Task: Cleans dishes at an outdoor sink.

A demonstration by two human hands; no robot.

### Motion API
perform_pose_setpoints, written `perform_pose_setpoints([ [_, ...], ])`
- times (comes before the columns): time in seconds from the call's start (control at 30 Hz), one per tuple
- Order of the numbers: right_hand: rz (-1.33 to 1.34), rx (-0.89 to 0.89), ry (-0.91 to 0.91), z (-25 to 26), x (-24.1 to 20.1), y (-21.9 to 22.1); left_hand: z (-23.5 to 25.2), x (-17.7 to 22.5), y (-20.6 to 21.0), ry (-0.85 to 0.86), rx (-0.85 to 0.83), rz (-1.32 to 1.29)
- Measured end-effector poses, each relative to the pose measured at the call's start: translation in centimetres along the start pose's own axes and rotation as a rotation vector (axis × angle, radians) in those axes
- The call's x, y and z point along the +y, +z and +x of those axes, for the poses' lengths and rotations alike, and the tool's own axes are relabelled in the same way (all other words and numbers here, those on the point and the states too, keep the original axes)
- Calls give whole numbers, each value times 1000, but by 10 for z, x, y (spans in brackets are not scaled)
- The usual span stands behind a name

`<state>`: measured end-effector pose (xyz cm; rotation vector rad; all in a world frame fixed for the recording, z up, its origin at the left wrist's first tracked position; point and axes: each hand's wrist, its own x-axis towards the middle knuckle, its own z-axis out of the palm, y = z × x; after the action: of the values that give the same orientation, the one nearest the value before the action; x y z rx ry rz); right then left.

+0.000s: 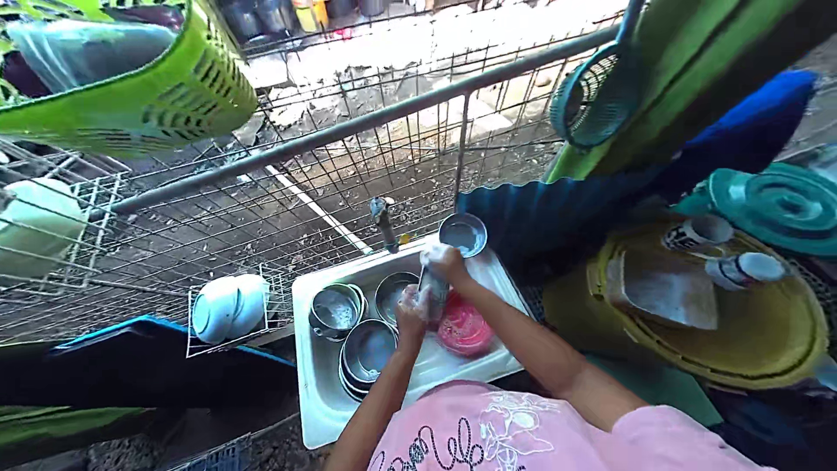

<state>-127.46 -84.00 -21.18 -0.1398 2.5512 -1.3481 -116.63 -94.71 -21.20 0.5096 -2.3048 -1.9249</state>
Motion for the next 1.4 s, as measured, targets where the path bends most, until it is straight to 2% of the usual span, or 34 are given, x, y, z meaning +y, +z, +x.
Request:
perform_pose_setpoints([
  [0.03, 72, -52, 139, 12, 8, -7, -3, 5, -1, 12, -32, 74],
  [0.07, 111, -77, 173, 13, 14, -9, -4, 7, -3, 26, -57, 135],
  [0.1, 95, -92, 110, 5, 14, -7, -2, 6, -5, 36, -77, 177],
  [0.2, -120, -35, -412, -52, 7, 13, 6, -4, -11, 42, -103, 239],
  [0.23, -126, 21, -545, -63, 11, 20, 3, -5, -13, 38, -113, 241],
  [0.27, -78, 47, -569, -63, 18, 22, 0, -5, -15, 38, -128, 241],
  [0.3, 6, 23, -480, -55, 26, 17, -2, -3, -17, 46, -144, 228],
  [0.4, 369, -105, 48, -19, 41, -3, -13, 7, -17, 107, -99, 112],
  [0.43, 381, -88, 98, -22, 40, -1, -14, 6, -17, 116, -71, 100],
  [0.47, 313, -77, 36, -31, 34, -1, -11, 5, -18, 101, -51, 92],
  [0.57, -37, -127, -423, -76, 11, 6, 0, -6, -22, 6, -81, 86],
  [0.63, -81, -32, -640, -74, 20, 10, -2, -7, -24, 24, -74, 64],
  [0.67, -10, 15, -646, -62, 28, 7, -6, -4, -24, 58, -41, 16],
  [0.7, 134, 6, -543, -48, 35, 0, -10, 2, -24, 96, -5, -49],
  [0.73, 361, -63, -363, -36, 39, -7, -14, 10, -24, 125, 7, -110],
  [0.8, 635, -105, -139, -31, 40, -14, -23, 18, -30, 128, -61, -87],
  [0.87, 516, -107, -211, -32, 27, -17, -20, 20, -36, 34, -230, 75],
  [0.93, 89, -199, -411, -41, 3, -18, -13, 17, -32, -40, -335, 214],
  [0.97, -51, -257, -482, -45, -7, -17, -15, 15, -31, -58, -329, 223],
  [1.0, -21, -258, -521, -45, -9, -15, -19, 16, -33, -59, -291, 195],
  [1.03, 156, -222, -519, -37, -2, -13, -24, 21, -38, -52, -236, 129],
  [1.1, 598, -200, -292, -19, 18, -11, -37, 27, -44, 6, -127, -90],
  [1.13, 715, -206, -172, -18, 22, -12, -40, 27, -46, 14, -111, -190],
  [1.17, 702, -209, -116, -19, 22, -12, -38, 27, -48, -17, -131, -220],
  [1.2, 549, -220, -140, -23, 17, -10, -34, 24, -49, -64, -179, -171],
  [1.27, 48, -324, -298, -39, -16, -10, -19, 17, -45, -135, -287, -3],
  [1.3, -99, -383, -374, -44, -30, -9, -16, 16, -42, -149, -295, 43],
  [1.33, -94, -393, -406, -42, -33, -7, -17, 18, -42, -171, -268, 48],
  [1.4, 149, -364, -289, -26, -10, -6, -17, 20, -45, -257, -106, -87],
])
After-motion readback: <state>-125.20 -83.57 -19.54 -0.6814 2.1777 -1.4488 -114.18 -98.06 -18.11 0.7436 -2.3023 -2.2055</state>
